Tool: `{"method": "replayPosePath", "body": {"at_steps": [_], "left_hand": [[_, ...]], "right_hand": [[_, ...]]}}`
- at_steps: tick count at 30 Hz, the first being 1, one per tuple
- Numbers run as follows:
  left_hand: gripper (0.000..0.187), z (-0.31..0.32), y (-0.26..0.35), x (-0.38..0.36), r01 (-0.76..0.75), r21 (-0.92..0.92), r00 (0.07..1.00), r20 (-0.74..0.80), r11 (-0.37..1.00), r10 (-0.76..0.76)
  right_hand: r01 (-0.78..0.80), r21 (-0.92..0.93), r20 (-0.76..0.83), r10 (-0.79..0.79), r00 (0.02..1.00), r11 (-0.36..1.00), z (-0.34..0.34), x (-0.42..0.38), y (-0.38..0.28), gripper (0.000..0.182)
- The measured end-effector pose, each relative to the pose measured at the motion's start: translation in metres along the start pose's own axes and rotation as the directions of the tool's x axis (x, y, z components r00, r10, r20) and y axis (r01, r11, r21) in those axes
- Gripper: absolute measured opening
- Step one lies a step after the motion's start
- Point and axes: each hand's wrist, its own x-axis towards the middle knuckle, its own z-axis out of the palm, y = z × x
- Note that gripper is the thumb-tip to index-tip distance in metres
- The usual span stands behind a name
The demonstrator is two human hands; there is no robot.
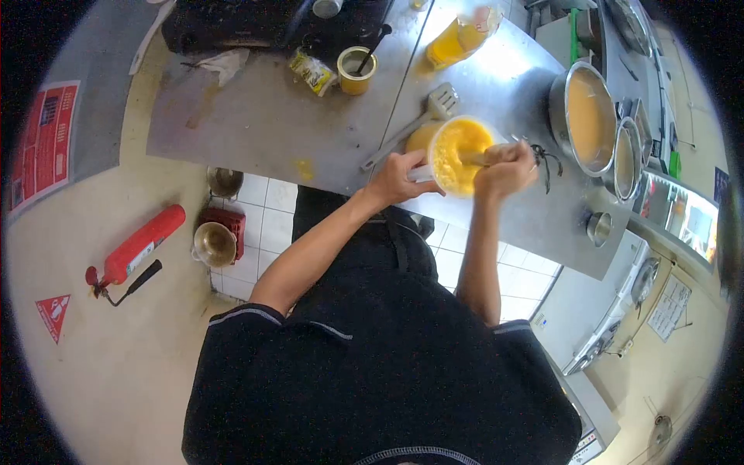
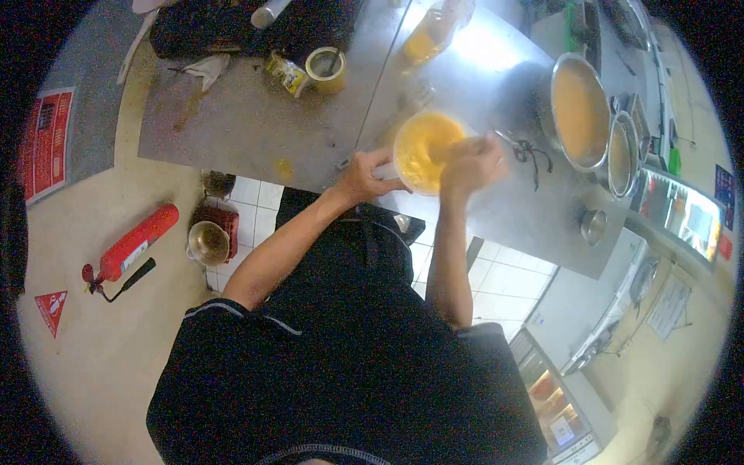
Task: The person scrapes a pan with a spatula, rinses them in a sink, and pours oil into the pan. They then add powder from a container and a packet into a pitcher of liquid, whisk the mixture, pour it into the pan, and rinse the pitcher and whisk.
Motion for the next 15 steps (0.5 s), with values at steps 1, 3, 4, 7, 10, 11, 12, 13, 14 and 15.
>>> {"method": "replayPosePath", "body": {"at_steps": [1,3,4,7,10,11,12,13,14,15], "left_hand": [[0.050,0.000,-0.005,0.000,-0.010,0.053,1.000,-0.010,0.999,0.010],[0.050,-0.002,-0.007,0.002,-0.006,0.024,1.000,-0.025,1.000,0.007],[0.050,0.002,-0.006,-0.001,0.001,-0.001,1.000,-0.032,1.000,-0.001],[0.048,-0.003,0.006,0.000,0.168,0.001,0.981,0.099,0.986,-0.167],[0.049,-0.005,-0.004,0.003,0.103,0.055,0.993,0.046,0.993,-0.106],[0.051,0.002,-0.005,0.000,0.040,0.061,0.999,-0.001,0.997,-0.040],[0.051,0.004,-0.007,0.001,0.032,0.045,0.999,-0.001,0.998,-0.032],[0.051,0.004,-0.006,0.003,0.019,0.035,1.000,-0.003,0.999,-0.019],[0.051,0.003,-0.005,0.001,0.023,0.023,1.000,-0.005,0.999,-0.023],[0.051,-0.001,-0.009,0.006,-0.011,0.041,1.000,-0.017,0.999,0.011]], "right_hand": [[-0.042,0.040,0.044,0.040,0.998,0.998,0.004,0.002,-0.028,0.039],[-0.097,0.193,0.050,0.089,0.995,0.976,0.006,0.001,-0.061,0.039],[-0.094,0.305,0.012,0.095,0.995,0.948,0.002,-0.001,-0.063,0.040],[0.003,0.009,0.053,-0.003,0.999,1.000,0.002,-0.004,0.008,0.037],[-0.261,0.569,0.154,0.210,0.965,0.780,-0.004,0.015,-0.083,0.034],[-0.093,0.318,-0.081,0.125,0.989,0.944,-0.002,0.007,-0.055,0.034],[0.013,0.101,-0.097,-0.003,0.995,0.995,-0.006,0.009,-0.012,0.034],[0.116,-0.122,-0.112,-0.130,0.985,0.986,0.010,0.006,-0.006,0.035],[0.025,-0.027,-0.058,-0.027,0.998,0.999,0.004,0.010,-0.012,0.035],[-0.076,0.058,-0.003,0.077,0.997,0.995,-0.003,0.015,-0.020,0.035]]}}
